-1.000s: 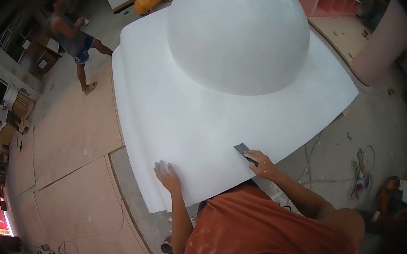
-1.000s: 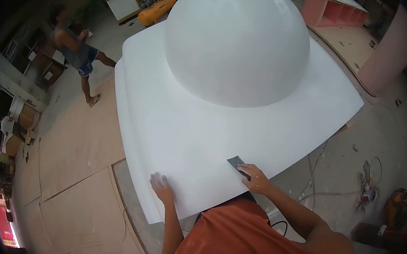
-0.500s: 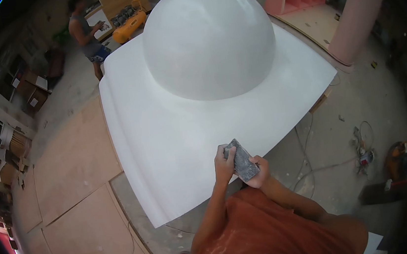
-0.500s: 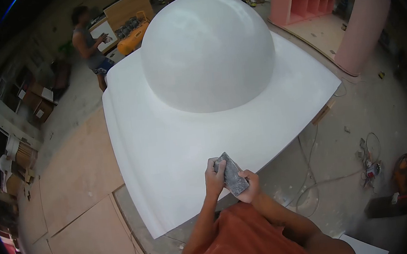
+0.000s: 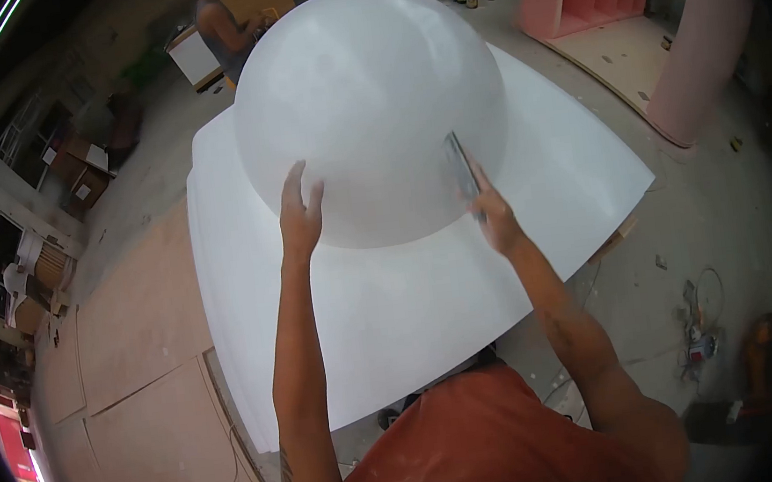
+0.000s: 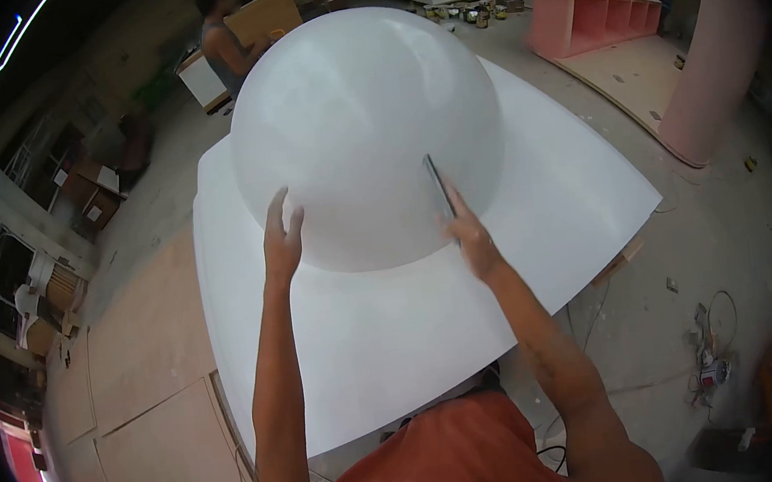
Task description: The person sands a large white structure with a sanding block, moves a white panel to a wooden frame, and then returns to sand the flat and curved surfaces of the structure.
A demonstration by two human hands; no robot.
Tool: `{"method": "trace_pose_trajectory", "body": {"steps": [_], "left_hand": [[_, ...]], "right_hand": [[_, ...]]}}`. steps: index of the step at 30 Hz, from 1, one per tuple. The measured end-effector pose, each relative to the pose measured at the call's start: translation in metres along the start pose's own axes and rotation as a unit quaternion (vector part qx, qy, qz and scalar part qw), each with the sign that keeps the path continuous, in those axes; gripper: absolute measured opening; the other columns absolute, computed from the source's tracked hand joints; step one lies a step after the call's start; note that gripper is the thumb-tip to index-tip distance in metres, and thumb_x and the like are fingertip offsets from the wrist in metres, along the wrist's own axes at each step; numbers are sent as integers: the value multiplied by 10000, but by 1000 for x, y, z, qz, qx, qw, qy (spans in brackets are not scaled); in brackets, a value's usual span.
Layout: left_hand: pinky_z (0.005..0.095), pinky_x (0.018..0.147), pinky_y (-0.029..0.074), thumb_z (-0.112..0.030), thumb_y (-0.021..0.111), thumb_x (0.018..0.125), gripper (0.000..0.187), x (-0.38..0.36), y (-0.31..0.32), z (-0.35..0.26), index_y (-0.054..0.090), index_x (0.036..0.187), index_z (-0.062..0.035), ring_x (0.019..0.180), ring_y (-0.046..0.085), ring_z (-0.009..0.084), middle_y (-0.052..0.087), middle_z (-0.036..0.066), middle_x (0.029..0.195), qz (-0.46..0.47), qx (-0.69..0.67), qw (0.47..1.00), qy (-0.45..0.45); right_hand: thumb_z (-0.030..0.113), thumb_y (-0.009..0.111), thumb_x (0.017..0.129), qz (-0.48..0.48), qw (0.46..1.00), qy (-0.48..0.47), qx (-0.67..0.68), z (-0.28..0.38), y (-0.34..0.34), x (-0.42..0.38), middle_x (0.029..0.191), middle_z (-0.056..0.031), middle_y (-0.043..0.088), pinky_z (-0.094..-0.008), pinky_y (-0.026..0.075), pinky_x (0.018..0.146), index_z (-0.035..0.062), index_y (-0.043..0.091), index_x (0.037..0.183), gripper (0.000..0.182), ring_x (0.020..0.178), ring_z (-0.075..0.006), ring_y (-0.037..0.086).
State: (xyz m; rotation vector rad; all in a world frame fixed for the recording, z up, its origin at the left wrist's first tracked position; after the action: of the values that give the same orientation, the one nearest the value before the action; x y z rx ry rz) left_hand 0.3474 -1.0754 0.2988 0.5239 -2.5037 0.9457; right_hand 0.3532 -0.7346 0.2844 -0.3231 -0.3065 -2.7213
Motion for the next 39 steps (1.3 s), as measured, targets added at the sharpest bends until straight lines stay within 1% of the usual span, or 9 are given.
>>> {"method": "trace_pose_trajectory", "body": {"steps": [4, 7, 14, 21, 24, 28, 30, 32, 39], "left_hand": [[550, 1288, 227, -398, 540, 1086, 624, 80, 89, -55, 417, 1618, -96, 1595, 238, 428, 287, 205, 1722, -15, 160, 985, 68], [579, 1312, 63, -417, 442, 1107, 627, 98, 140, -83, 351, 1665, -147, 1636, 96, 406, 232, 164, 1754, -39, 307, 946, 99], [552, 1319, 99, -420, 384, 1114, 582, 180, 95, -63, 406, 1647, -188, 1627, 190, 349, 298, 87, 1745, -96, 278, 956, 8], [492, 1331, 130, -401, 369, 1120, 556, 183, 98, -69, 455, 1621, -175, 1612, 249, 304, 389, 62, 1703, -157, 293, 943, -14], [459, 1315, 189, -376, 351, 1132, 551, 182, 98, -68, 471, 1603, -117, 1590, 306, 305, 429, 92, 1677, -169, 258, 951, -12], [442, 1272, 275, -296, 308, 1144, 557, 162, 77, -46, 452, 1569, 33, 1557, 342, 366, 408, 196, 1667, -230, -141, 963, 10], [449, 1292, 226, -285, 330, 1135, 556, 158, 50, -60, 426, 1593, 16, 1587, 279, 372, 359, 208, 1693, -93, -322, 903, -268], [443, 1308, 173, -283, 347, 1125, 563, 136, 56, -2, 407, 1614, -11, 1607, 221, 380, 307, 218, 1716, -100, 154, 983, -21], [543, 1300, 110, -353, 320, 1152, 565, 119, 87, 5, 379, 1652, -98, 1615, 166, 425, 258, 193, 1744, -260, 165, 932, -194]], "right_hand": [[251, 521, 969, -190, 926, -145, -292, 30, -107, 162, 1737, -192, 267, -462, 198, 1307, 87, 279, 1687, 776, 1602, -382, 232], [421, 539, 1053, -271, 745, -156, -589, -19, -90, 247, 1685, -229, 356, -561, 223, 1285, 25, 386, 1622, 710, 1584, -448, 254], [466, 540, 1065, -16, 743, -363, -561, 13, -77, 233, 1696, -146, 372, -541, 220, 1295, 52, 417, 1611, 696, 1592, -383, 279], [497, 496, 1072, -227, 848, -31, -478, -6, -205, 390, 1703, -134, 377, -537, 232, 1284, 88, 426, 1618, 686, 1577, -367, 318], [485, 525, 1039, -170, 755, -283, -567, 32, -53, 336, 1630, -151, 488, -548, 231, 1278, 20, 507, 1550, 692, 1535, -366, 389], [481, 644, 988, 210, 620, -451, -607, -11, 79, 220, 1645, -90, 479, -491, 224, 1305, 63, 474, 1580, 745, 1568, -293, 353], [484, 657, 984, 181, 701, -471, -503, 3, 38, 245, 1651, -76, 472, -481, 239, 1301, 113, 499, 1577, 718, 1566, -291, 358], [484, 628, 1013, 91, 733, -409, -536, 38, -36, 296, 1665, -88, 452, -485, 250, 1295, 126, 493, 1584, 688, 1570, -296, 357], [531, 395, 1095, -202, 810, -124, -537, 14, -162, 432, 1652, -130, 462, -476, 280, 1273, 88, 513, 1566, 657, 1543, -324, 393]]}}
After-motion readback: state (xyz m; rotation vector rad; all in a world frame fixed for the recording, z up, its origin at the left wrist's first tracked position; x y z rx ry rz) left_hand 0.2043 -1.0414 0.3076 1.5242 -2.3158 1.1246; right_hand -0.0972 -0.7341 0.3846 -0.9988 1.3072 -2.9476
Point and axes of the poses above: each hand's wrist, its own x-axis towards the middle knuckle, its own y-axis out of the palm, z = x × y, the point moved 7 cm from there along x, towards the middle knuckle
